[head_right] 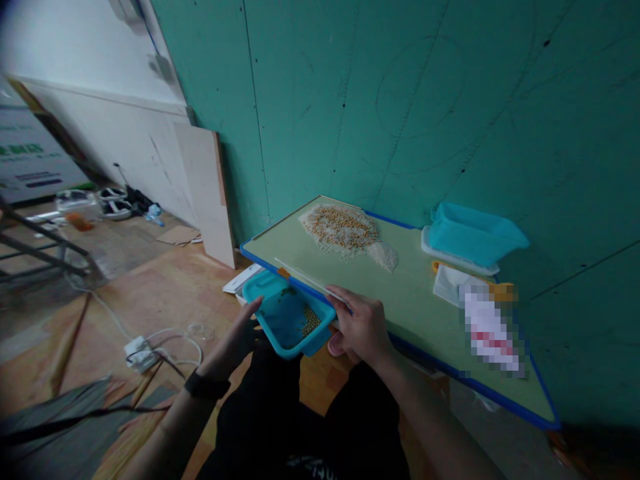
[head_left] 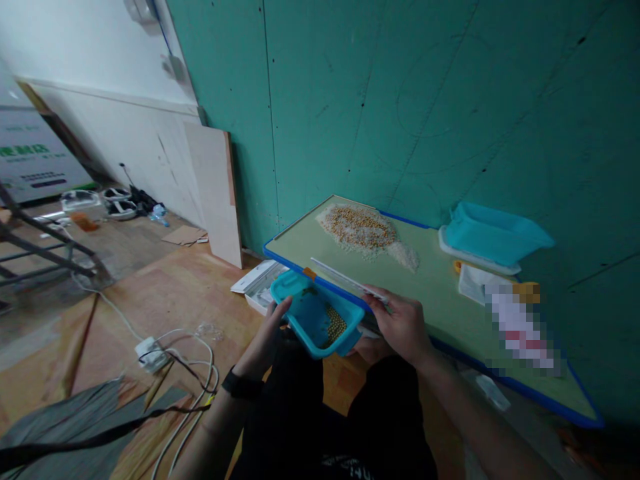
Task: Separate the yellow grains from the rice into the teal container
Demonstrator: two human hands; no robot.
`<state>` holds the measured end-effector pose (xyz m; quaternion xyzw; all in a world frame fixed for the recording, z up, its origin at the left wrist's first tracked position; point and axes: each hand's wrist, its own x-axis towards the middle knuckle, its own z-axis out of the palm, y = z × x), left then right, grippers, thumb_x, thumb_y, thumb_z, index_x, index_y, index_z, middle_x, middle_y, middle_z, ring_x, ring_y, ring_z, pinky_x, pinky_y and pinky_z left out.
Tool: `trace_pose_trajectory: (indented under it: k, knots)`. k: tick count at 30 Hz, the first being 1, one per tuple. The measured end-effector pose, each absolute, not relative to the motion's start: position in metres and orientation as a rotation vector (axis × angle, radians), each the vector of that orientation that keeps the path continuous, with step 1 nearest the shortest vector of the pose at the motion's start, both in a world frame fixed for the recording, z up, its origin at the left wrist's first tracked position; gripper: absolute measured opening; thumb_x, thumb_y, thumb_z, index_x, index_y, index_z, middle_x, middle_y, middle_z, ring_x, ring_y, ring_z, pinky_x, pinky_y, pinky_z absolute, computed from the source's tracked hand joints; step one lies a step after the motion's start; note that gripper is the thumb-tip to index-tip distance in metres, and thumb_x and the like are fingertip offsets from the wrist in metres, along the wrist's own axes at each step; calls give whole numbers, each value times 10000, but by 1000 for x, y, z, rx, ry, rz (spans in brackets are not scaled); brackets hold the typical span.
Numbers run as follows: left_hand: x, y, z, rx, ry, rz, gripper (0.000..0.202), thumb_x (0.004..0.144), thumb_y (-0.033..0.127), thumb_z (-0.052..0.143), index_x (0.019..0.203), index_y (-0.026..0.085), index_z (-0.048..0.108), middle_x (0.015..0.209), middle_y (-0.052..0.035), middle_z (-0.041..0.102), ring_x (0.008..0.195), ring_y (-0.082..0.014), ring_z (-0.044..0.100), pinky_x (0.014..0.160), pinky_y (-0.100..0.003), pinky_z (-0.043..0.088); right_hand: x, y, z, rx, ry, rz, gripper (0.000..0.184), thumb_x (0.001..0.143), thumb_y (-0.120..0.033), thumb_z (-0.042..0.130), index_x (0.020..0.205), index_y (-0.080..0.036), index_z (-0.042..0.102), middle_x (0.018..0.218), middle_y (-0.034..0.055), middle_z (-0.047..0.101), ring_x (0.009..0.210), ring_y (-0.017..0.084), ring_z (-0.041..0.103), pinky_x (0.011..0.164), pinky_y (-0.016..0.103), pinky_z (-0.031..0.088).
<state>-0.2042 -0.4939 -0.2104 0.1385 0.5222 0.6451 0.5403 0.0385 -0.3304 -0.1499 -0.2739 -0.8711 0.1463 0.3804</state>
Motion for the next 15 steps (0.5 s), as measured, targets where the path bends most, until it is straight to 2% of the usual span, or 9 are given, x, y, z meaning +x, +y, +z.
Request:
trace_pose_trajectory:
  k: [4,7,11,15]
  knots:
    - [-192,-489,-217,320,1275,1533,761,1039,618,852,1665,349,513,1518,-150,775,1159,-336,869,866,-426,743,-5,-335,-139,-753,-2461,160,483,1119,-92,557,1463,-256,855,1467,97,864,1284,233,876,1130,327,670]
    - [-185,-486,-225,362,1294,1551,771,1048,630,836,1688,397,473,1635,-147,710,1205,-352,860,907,-461,751,-42,-340,-126,-777,-2657,33,534,1180,-99,452,1599,-236,753,1594,123,798,1407,209,815,1161,306,634]
    - [-185,-486,-230,273,1298,1548,822,1068,613,813,1763,402,428,1632,-163,724,1275,-361,852,970,-480,748,-70,-343,-113,-903,-2796,-121,538,1220,-156,338,1640,-185,672,1587,214,789,1304,247,854,999,305,671]
    - [-186,-486,-227,242,1278,1570,836,1077,588,811,1786,398,409,1605,-177,744,1279,-370,858,997,-503,743,-71,-342,-108,-1024,-2790,-186,517,1206,-138,321,1592,-163,663,1468,245,829,1211,257,876,924,291,661]
